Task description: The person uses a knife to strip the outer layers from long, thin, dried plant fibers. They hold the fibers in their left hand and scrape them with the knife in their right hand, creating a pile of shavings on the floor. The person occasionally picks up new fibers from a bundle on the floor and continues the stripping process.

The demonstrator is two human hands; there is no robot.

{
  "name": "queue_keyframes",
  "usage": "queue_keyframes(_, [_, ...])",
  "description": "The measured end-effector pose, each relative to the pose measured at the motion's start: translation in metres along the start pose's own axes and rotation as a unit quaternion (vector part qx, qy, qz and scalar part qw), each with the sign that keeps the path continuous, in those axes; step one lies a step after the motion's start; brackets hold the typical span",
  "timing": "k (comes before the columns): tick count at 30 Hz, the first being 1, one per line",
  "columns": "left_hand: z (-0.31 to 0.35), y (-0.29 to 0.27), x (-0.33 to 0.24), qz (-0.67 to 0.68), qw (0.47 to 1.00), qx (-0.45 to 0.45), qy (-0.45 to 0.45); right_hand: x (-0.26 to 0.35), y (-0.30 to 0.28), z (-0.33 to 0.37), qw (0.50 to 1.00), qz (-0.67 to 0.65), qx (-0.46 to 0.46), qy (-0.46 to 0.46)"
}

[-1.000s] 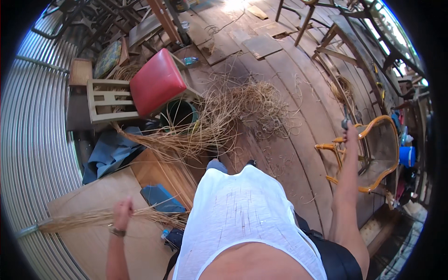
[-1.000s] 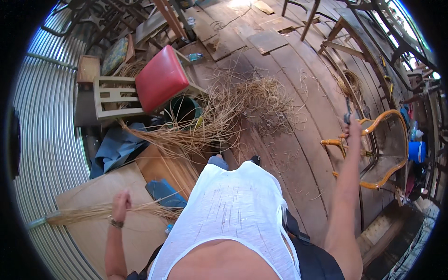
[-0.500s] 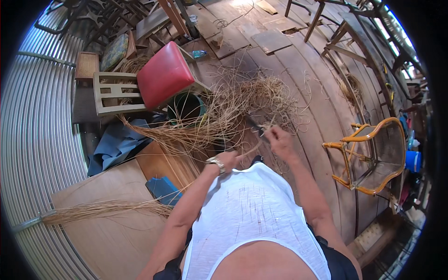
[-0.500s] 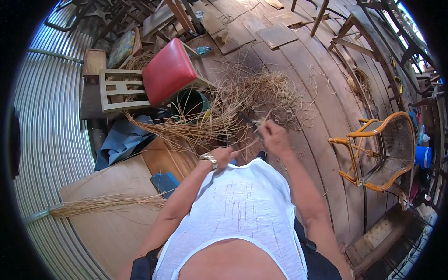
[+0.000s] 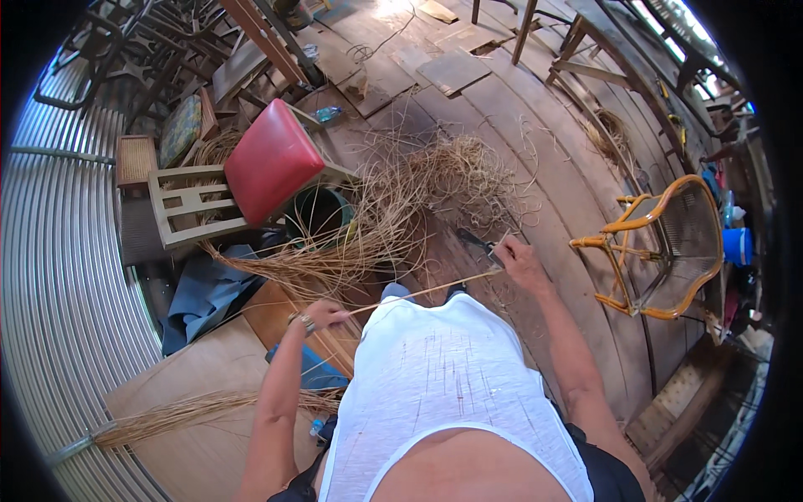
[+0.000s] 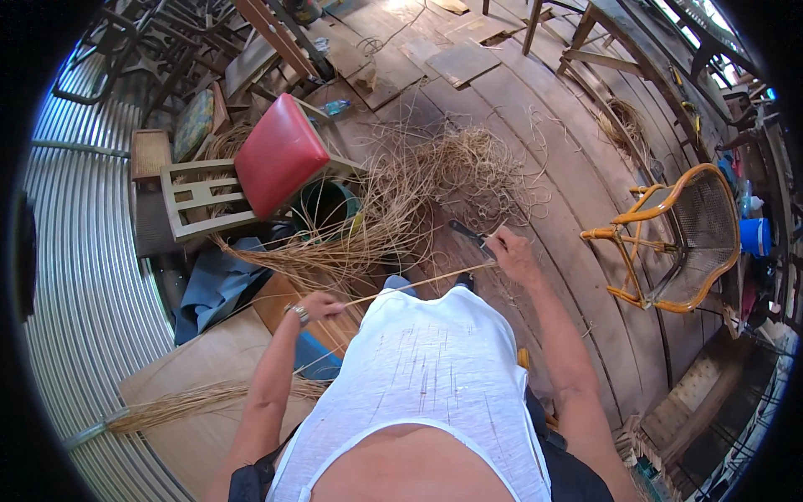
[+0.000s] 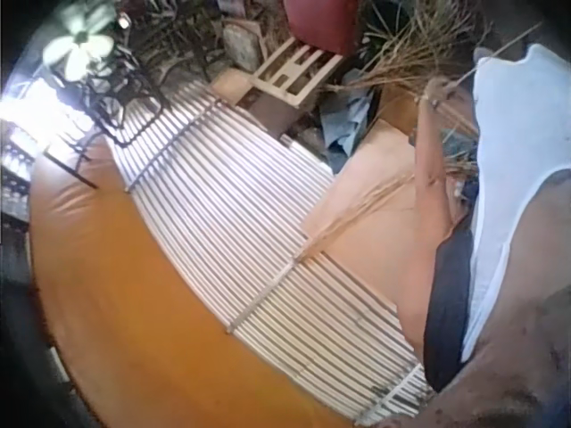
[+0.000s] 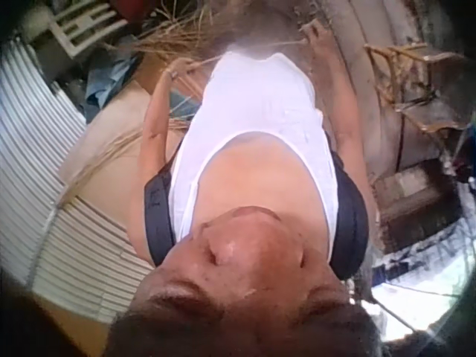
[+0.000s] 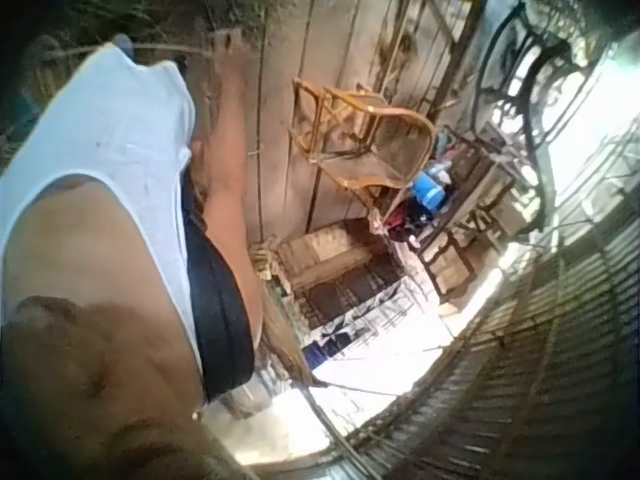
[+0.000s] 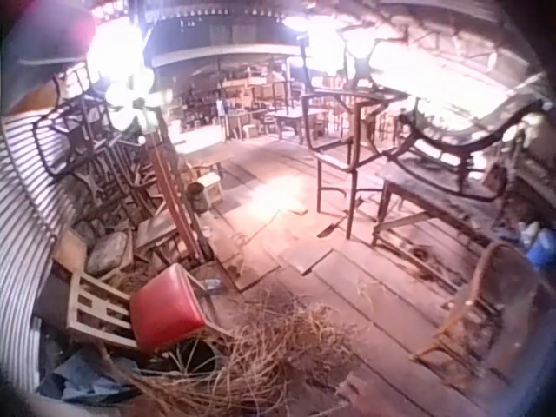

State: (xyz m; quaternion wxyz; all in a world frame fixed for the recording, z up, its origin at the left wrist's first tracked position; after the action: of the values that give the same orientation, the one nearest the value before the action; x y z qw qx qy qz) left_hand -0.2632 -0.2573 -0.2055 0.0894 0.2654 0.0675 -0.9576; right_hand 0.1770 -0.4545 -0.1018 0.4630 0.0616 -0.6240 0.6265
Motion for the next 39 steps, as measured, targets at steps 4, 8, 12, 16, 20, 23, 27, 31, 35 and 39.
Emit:
queue_keyframes(4, [0.053,-0.040,0.035,-0.234,0.923,-0.049,-0.303,0.029,-0.013,0.003,0.997,0.036,-0.007,-0.067])
queue_keyframes(8, [0.006,-0.042,-0.081,-0.129,0.965,-0.200,0.107,0.079,-0.014,0.016,0.990,0.063,0.014,-0.128])
queue_keyframes(12, [-0.012,0.043,-0.245,0.165,0.945,0.109,0.261,0.110,-0.016,0.028,0.990,0.011,0.100,-0.096])
queue_keyframes(16, [-0.020,0.107,-0.303,0.251,0.878,0.369,0.172,0.129,-0.030,0.036,0.985,-0.030,0.151,-0.083])
queue_keyframes(20, [-0.047,0.131,-0.298,0.209,0.867,0.437,0.116,0.134,-0.037,0.044,0.981,-0.111,0.138,-0.083])
queue_keyframes(23, [-0.030,0.144,-0.320,0.218,0.847,0.458,0.163,0.116,-0.032,0.047,0.989,-0.084,0.111,-0.058])
queue_keyframes(27, [-0.066,0.148,-0.303,0.225,0.851,0.453,0.142,0.107,-0.023,0.053,0.985,-0.105,0.139,0.008])
queue_keyframes(31, [-0.097,0.125,-0.296,0.360,0.877,0.294,0.120,0.104,-0.027,0.051,0.988,-0.117,0.097,0.001])
queue_keyframes(35, [-0.165,0.010,-0.228,0.135,0.955,-0.180,0.195,0.101,-0.028,0.046,0.990,-0.086,0.112,0.021])
queue_keyframes(39, [-0.122,-0.010,-0.205,-0.111,0.875,-0.403,0.242,0.084,-0.020,0.038,0.994,-0.079,0.064,0.027])
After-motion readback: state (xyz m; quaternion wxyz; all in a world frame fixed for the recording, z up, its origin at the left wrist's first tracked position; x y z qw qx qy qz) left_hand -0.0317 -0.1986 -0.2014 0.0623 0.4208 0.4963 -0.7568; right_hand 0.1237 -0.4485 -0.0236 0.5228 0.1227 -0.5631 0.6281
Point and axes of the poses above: each hand's wrist, its own z-axis away from the middle knuckle, its own y-axis out of the palm, x = y × z, the point moved 8 cm from there along -z, towards the middle knuckle, and after that the axes turned 12 degrees about z, right-handed, at the moved point
